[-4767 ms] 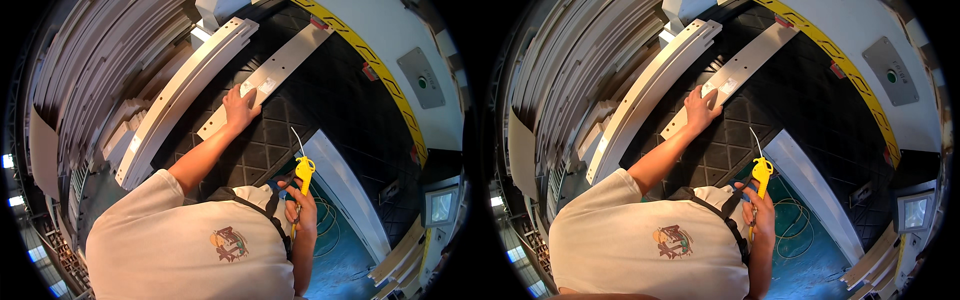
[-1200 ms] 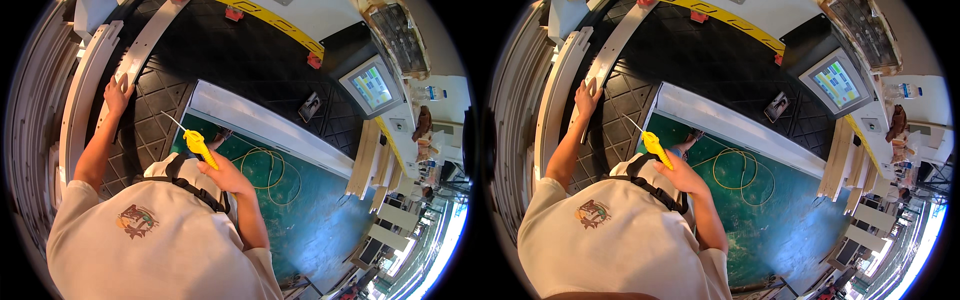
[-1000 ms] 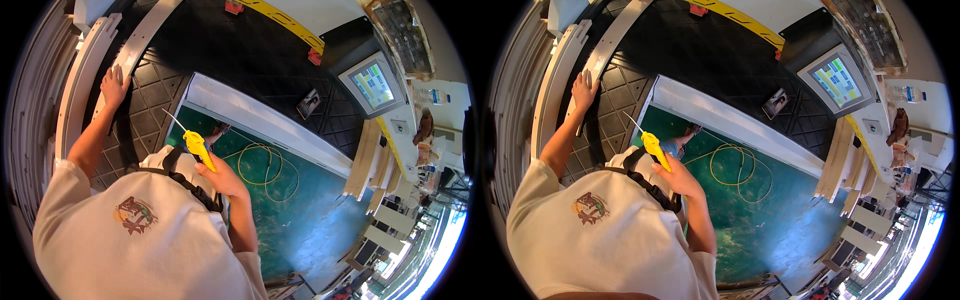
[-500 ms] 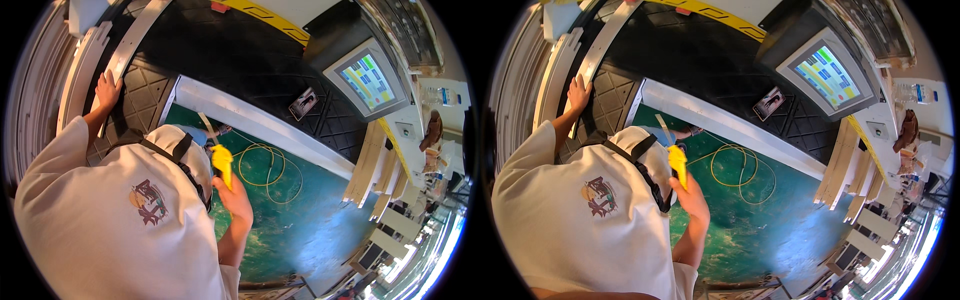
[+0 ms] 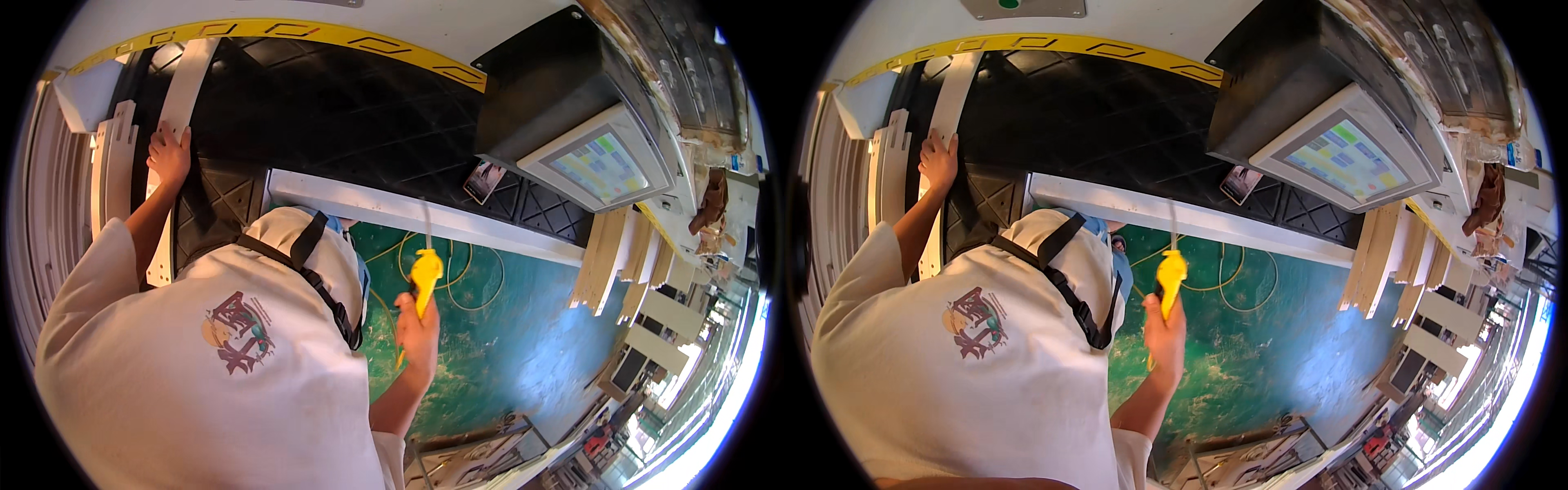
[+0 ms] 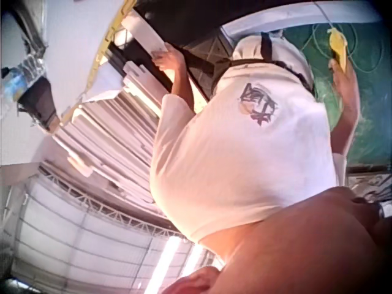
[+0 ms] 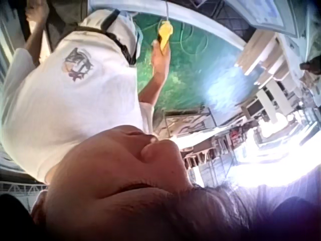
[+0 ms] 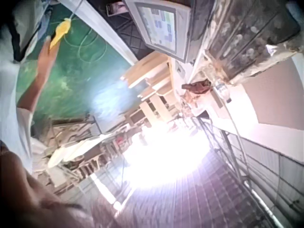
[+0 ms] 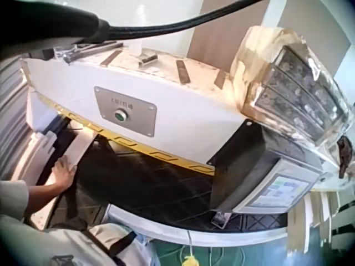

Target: The person uses an air nozzle to blow dust off wooden strips and then places the strips on a processing machine.

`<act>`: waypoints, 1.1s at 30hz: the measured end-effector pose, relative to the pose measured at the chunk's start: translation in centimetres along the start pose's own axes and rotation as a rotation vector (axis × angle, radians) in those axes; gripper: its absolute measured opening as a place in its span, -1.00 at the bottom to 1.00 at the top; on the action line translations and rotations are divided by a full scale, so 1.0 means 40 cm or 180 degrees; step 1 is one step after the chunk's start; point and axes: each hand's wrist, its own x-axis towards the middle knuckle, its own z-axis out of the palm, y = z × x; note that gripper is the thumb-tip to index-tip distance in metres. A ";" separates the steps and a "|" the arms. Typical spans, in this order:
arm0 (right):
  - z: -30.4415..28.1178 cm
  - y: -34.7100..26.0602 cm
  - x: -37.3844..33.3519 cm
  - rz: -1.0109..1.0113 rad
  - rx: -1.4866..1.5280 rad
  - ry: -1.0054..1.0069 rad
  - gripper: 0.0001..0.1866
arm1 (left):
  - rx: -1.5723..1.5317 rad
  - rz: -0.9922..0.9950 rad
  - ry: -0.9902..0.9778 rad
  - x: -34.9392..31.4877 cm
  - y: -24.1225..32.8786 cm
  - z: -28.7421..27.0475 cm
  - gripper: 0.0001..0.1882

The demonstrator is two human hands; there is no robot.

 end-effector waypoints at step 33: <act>0.057 0.139 -0.101 -0.0786 -0.0905 -0.1691 -0.43 | -0.0871 0.0265 -0.0608 0.033 -0.050 -0.076 -0.14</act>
